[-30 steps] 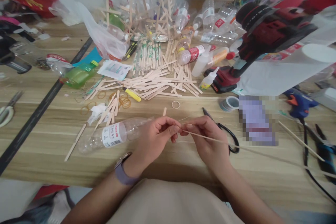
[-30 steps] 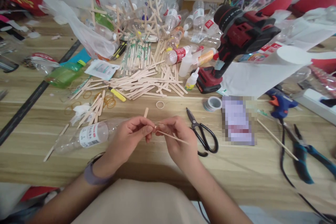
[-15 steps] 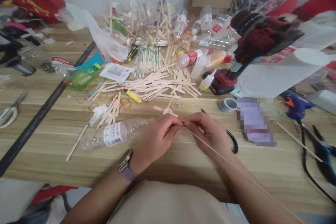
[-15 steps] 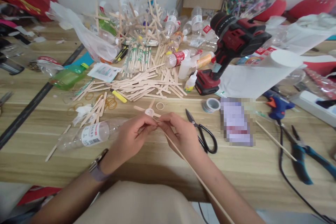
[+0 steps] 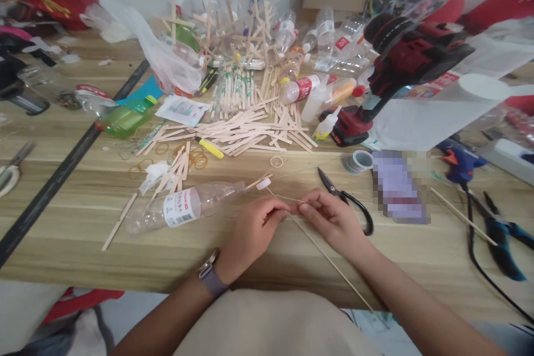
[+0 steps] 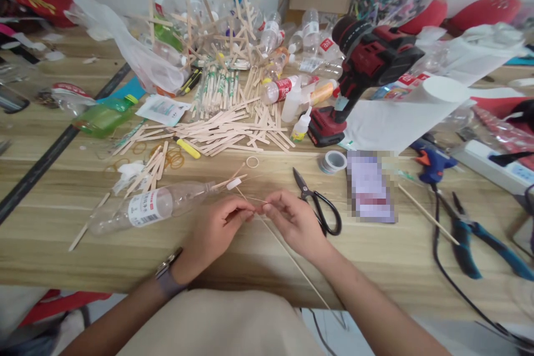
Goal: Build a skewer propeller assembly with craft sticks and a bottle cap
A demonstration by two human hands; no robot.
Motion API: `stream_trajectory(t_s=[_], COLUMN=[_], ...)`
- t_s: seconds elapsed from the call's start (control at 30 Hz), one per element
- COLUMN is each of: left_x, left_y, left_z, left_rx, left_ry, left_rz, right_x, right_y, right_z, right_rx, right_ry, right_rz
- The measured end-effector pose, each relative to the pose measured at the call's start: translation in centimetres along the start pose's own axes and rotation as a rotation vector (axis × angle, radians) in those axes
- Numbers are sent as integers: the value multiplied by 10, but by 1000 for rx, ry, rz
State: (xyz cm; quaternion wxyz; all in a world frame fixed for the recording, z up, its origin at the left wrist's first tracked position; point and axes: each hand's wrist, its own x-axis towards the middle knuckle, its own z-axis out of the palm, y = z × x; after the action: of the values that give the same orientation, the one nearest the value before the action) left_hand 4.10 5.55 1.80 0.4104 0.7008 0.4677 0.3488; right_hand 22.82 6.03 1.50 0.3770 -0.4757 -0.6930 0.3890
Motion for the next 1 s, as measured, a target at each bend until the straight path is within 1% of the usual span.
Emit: stream_trajectory(t_s=[0.1,0.17,0.33,0.43,0.53,0.63,0.73,0.8,0.9,1.0], left_x=[0,0,1,1,1,1,0,0,-1,-1], left_y=[0,1,3,5,6,5,4,2,0,-4], left_z=[0,1,2,0,-2,-3,-3,-3,-2,-1], left_rx=[-42,-65,-80,-74,-80,-99,-122,-145,-211,-288], left_ry=[35,52,71,66,41,9,3,15,28,38], left_rz=[-59,-94,-151,-156,-138,-107,-107,-142,-222,-294], right_x=[-6,-8,-7,-1,4,10,16,17,13,2], right_y=[0,-3,-16,-23,-26,-27,-26,-27,-26,-23], right_z=[6,8,9,6,5,8,13,14,11,8], right_rx=[44,35,-3,-32,-107,-183,-191,-204,-307,-410], right_ry=[44,63,37,15,-3,8,14,18,39,15], right_rz=[25,9,-131,-184,-259,-346,-398,-384,-252,-146])
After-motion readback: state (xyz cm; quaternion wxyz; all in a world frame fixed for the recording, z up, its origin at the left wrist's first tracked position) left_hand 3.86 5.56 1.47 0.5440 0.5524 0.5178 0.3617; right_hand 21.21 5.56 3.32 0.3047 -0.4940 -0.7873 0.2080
